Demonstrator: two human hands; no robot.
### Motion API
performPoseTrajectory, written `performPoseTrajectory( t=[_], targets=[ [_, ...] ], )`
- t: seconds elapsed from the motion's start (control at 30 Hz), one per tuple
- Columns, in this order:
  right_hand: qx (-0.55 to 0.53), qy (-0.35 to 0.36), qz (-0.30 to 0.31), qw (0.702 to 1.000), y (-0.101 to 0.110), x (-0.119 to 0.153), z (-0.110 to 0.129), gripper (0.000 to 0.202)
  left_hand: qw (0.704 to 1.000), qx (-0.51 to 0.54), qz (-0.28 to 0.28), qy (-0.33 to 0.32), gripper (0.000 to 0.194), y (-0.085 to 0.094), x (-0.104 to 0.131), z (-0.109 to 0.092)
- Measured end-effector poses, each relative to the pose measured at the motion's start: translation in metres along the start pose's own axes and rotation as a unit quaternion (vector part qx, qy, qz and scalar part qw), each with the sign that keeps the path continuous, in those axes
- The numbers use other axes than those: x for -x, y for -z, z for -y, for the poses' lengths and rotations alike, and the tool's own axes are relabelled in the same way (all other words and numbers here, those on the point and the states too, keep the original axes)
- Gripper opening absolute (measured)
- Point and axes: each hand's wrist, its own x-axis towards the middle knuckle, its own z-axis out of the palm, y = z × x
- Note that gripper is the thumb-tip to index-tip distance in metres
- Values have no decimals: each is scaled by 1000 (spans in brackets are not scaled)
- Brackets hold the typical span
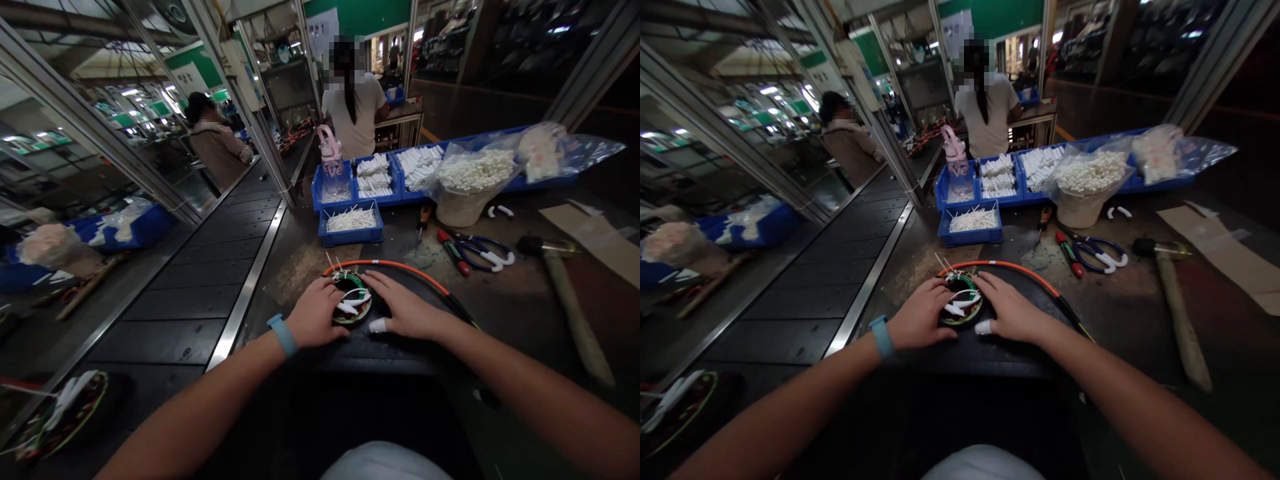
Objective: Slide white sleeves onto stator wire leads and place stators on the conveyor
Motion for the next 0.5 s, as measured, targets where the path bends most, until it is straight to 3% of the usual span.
performPoseTrajectory(
  t=[0.07, 0.17, 0.37, 0.5],
  targets=[
    [-38, -10, -21, 999, -18, -3, 3, 94, 1000, -14, 7, 0, 39, -4, 0, 0],
    [-52, -13, -55, 997, -34, -8, 3, 90, 1000, -21, 4, -9, 31, -11, 3, -1],
    [-32, -25, -41, 998, -32, -13, 2, 87, 999, -7, 3, 42, 34, -11, 1, -2],
    [57, -32, -100, 993, -35, -11, 4, 88, 997, -20, 49, 53, 31, -6, -11, -1]
  ],
)
